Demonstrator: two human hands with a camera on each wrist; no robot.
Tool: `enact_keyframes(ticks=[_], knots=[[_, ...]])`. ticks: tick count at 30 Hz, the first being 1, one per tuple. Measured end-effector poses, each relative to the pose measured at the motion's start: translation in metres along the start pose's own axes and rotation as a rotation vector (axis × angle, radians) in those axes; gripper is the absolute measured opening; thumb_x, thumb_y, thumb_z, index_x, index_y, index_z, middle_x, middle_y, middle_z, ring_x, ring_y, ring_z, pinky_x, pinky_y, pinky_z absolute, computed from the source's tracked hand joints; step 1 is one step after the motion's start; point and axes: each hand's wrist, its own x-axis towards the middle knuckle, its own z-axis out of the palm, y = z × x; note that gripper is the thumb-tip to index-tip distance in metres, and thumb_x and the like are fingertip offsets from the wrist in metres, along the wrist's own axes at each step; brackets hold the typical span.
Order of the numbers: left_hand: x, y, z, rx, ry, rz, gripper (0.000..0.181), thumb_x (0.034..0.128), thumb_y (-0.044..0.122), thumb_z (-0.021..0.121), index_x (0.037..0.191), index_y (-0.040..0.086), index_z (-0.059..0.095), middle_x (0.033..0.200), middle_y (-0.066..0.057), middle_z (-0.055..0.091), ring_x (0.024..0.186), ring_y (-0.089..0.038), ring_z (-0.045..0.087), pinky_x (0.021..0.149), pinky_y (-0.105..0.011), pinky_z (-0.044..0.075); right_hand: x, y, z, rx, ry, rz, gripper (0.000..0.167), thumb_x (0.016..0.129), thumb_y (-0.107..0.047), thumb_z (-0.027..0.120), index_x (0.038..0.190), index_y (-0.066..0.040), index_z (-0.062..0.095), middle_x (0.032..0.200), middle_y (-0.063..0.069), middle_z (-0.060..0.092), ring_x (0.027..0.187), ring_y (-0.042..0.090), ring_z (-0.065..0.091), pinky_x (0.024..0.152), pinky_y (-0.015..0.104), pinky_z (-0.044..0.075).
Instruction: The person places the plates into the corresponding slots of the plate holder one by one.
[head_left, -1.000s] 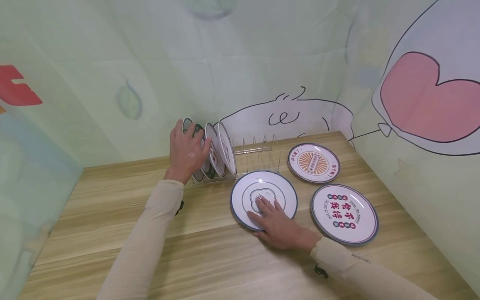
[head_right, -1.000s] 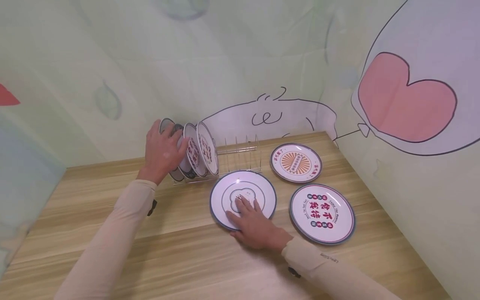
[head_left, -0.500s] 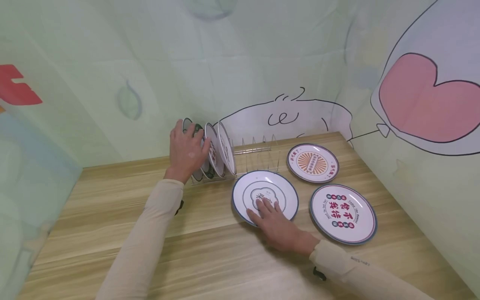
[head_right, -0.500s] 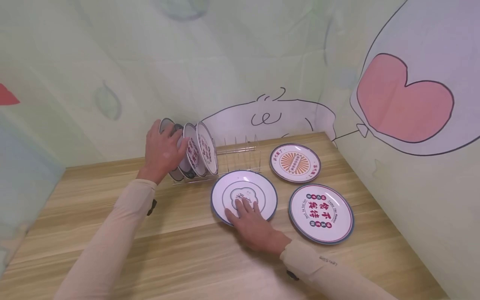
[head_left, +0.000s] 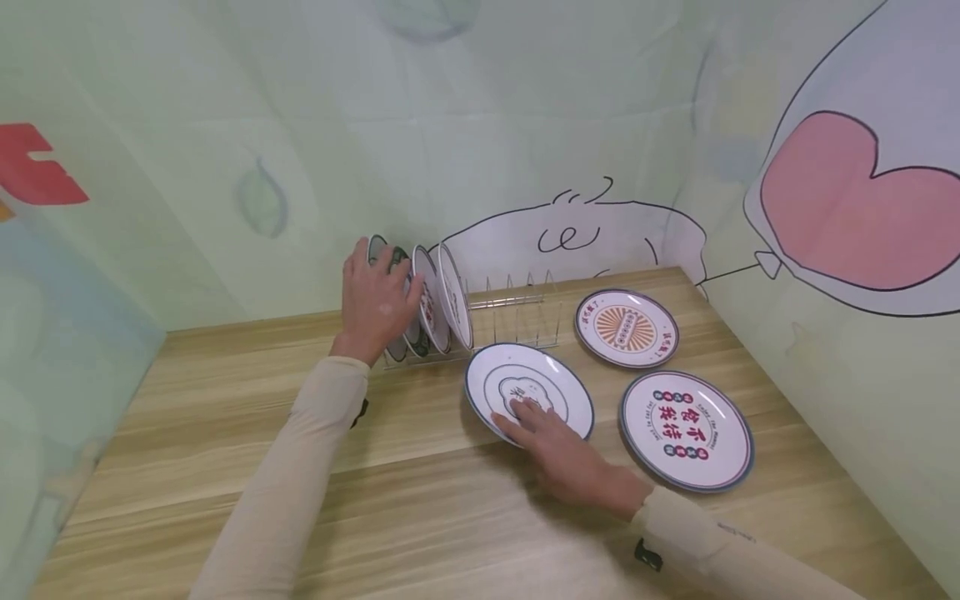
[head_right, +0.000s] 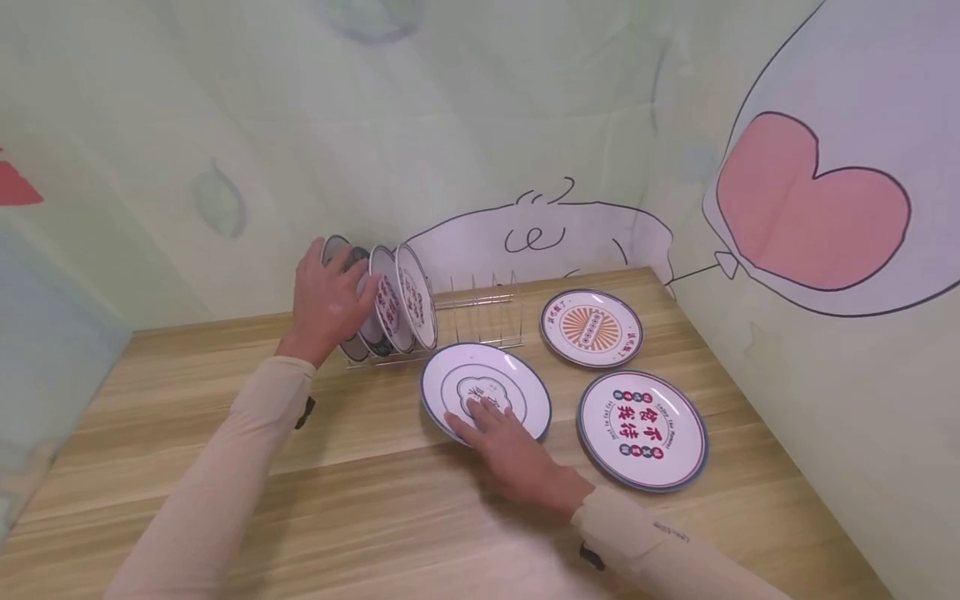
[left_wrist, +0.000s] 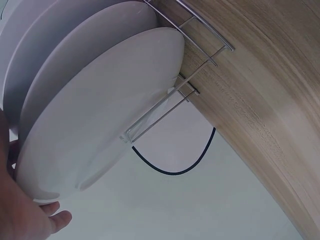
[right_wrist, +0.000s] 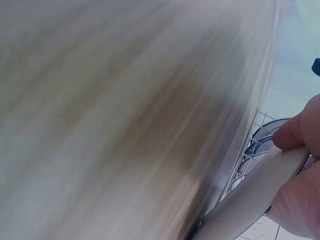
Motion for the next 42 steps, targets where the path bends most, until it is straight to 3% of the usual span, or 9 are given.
enact_keyframes(ticks=[11, 18, 29, 34, 38, 42], knots=[[0.001, 0.0, 0.001, 0.026, -0.001, -0.012, 0.053, 0.1031, 0.043, 0.038, 0.129, 0.005, 0.064, 0.146, -0.021, 0.053, 0.146, -0.046, 0.029, 0.117, -0.059, 0.03, -0.004, -0.008, 0.0, 0.057, 0.059, -0.083, 0.079, 0.078, 0.008, 0.063, 0.151, -0.013, 0.043, 0.154, 0.024, 0.042, 0.142, 0.041, 0.043, 0.113, 0.059, 0.036], [0.002, 0.0, 0.001, 0.024, -0.014, -0.011, 0.053, 0.1032, 0.044, 0.039, 0.13, 0.006, 0.063, 0.147, -0.021, 0.052, 0.146, -0.046, 0.028, 0.117, -0.059, 0.029, -0.006, -0.01, -0.007, 0.209, 0.158, -0.068, 0.066, 0.089, 0.008, 0.056, 0.151, -0.012, 0.043, 0.155, 0.02, 0.043, 0.144, 0.035, 0.042, 0.116, 0.054, 0.034], [0.002, -0.002, 0.001, 0.024, -0.009, -0.001, 0.054, 0.1035, 0.044, 0.037, 0.129, 0.005, 0.064, 0.146, -0.021, 0.053, 0.145, -0.047, 0.029, 0.117, -0.06, 0.029, -0.006, -0.01, -0.019, 0.414, 0.235, -0.034, 0.061, 0.094, 0.005, 0.054, 0.153, -0.003, 0.038, 0.156, 0.017, 0.042, 0.143, 0.038, 0.041, 0.114, 0.056, 0.032], [0.002, -0.003, 0.002, 0.015, -0.004, -0.001, 0.053, 0.1031, 0.043, 0.039, 0.128, 0.004, 0.065, 0.146, -0.021, 0.053, 0.145, -0.047, 0.029, 0.117, -0.06, 0.029, -0.001, -0.009, -0.023, 0.507, 0.324, 0.03, 0.055, 0.094, 0.007, 0.055, 0.147, 0.003, 0.044, 0.147, 0.023, 0.052, 0.132, 0.033, 0.052, 0.111, 0.048, 0.042], [0.002, -0.002, 0.002, 0.009, -0.008, -0.001, 0.052, 0.1031, 0.042, 0.039, 0.128, 0.004, 0.065, 0.146, -0.021, 0.053, 0.146, -0.047, 0.029, 0.117, -0.06, 0.029, 0.003, -0.008, -0.027, 0.617, 0.374, 0.119, 0.05, 0.094, 0.005, 0.055, 0.143, 0.007, 0.047, 0.13, 0.026, 0.062, 0.105, 0.028, 0.06, 0.093, 0.042, 0.052], [0.002, -0.002, 0.001, 0.005, -0.011, 0.0, 0.052, 0.1032, 0.042, 0.039, 0.128, 0.004, 0.065, 0.146, -0.022, 0.053, 0.146, -0.047, 0.028, 0.117, -0.06, 0.028, 0.006, -0.009, -0.031, 0.747, 0.371, 0.221, 0.052, 0.096, 0.002, 0.053, 0.146, 0.006, 0.043, 0.135, 0.027, 0.058, 0.113, 0.035, 0.058, 0.096, 0.05, 0.05]])
